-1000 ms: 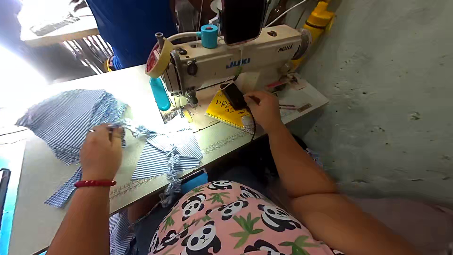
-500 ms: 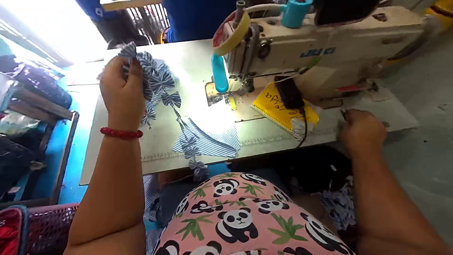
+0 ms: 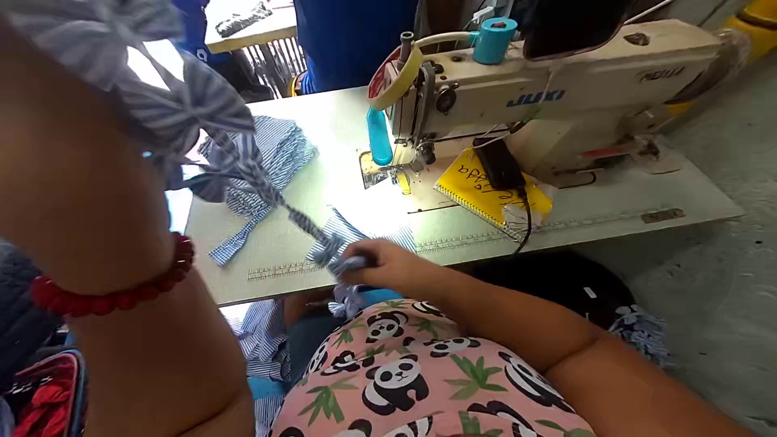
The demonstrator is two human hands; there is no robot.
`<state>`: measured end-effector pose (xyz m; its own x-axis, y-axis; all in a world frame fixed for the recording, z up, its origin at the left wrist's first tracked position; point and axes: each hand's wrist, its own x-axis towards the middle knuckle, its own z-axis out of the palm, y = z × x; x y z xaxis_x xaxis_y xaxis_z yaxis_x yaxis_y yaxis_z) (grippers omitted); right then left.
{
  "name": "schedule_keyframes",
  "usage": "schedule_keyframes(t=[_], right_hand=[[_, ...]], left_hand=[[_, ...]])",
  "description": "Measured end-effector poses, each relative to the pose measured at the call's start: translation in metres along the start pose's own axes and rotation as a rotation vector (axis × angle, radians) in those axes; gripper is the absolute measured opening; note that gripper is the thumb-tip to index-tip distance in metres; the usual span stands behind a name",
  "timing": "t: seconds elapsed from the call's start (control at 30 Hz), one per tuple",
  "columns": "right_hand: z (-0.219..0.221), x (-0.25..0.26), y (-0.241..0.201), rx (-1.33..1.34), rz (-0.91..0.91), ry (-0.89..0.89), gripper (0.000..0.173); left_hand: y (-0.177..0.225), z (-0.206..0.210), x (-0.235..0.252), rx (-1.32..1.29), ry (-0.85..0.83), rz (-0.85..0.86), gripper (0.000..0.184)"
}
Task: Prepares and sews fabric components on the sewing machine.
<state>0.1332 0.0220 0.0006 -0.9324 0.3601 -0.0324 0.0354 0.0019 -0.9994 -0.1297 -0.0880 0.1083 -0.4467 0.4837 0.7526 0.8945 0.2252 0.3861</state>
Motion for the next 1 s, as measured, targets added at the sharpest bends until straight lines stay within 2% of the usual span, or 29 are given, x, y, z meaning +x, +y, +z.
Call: schedule_keyframes(t=[0.1,0.17,0.23,0.27,0.33,0.37,0.4,0.43,0.47,0.57,0.67,0.73,0.8,0.87,1.0], right_hand=[[-0.048,-0.042,-0.022,-0.365,-0.301,0.412,0.012],[-0.079,-0.071,-0.045,-0.698,-0.474,0.646,0.019],[-0.095,-0.078,-0.057,-1.025,-0.495,0.765,0.023],[-0.1,-0.073,-0.054,-1.147,-0.438,0.765,0.021],[-0.108,-0.059,-0.03,-1.249,-0.151,0.673,0.022],[-0.111,-0.055,-0.014,-1.227,0.026,0.613,0.032],[-0.111,-0.053,-0.002,-1.182,0.171,0.566,0.049],[-0.111,-0.053,0.006,-1.128,0.255,0.542,0.065],[-0.106,-0.056,0.009,-1.084,0.283,0.543,0.068],[-0.083,-0.063,0.014,-0.978,0.17,0.58,0.04],[-0.068,-0.05,0.024,-0.987,-0.018,0.571,0.035],[-0.063,-0.037,0.03,-1.024,-0.098,0.577,0.035],[-0.059,-0.027,0.034,-1.0,-0.112,0.613,0.032],[-0.056,-0.021,0.036,-0.959,-0.071,0.649,0.03],[-0.047,-0.008,0.033,-1.026,0.002,0.662,0.024]], left_hand=[[-0.035,-0.016,-0.015,-0.087,-0.073,-0.073,0.031],[-0.042,-0.009,-0.028,-0.012,-0.237,-0.041,0.042],[-0.028,0.01,-0.046,0.035,-0.436,0.055,0.04],[-0.028,0.024,-0.057,0.07,-0.555,0.055,0.035],[-0.036,0.05,-0.078,0.109,-0.759,0.01,0.029],[-0.041,0.06,-0.087,0.126,-0.843,-0.012,0.028],[-0.044,0.067,-0.093,0.132,-0.889,-0.02,0.035],[-0.043,0.071,-0.099,0.129,-0.889,-0.009,0.043],[-0.035,0.075,-0.105,0.109,-0.863,0.015,0.048],[0.001,0.094,-0.115,-0.046,-0.775,0.165,0.044],[0.028,0.136,-0.114,-0.129,-0.747,0.296,0.041],[0.034,0.163,-0.114,-0.081,-0.793,0.294,0.044],[0.032,0.18,-0.119,-0.017,-0.776,0.292,0.032],[0.029,0.188,-0.127,0.007,-0.685,0.32,0.021],[0.026,0.186,-0.131,-0.015,-0.573,0.305,0.025]])
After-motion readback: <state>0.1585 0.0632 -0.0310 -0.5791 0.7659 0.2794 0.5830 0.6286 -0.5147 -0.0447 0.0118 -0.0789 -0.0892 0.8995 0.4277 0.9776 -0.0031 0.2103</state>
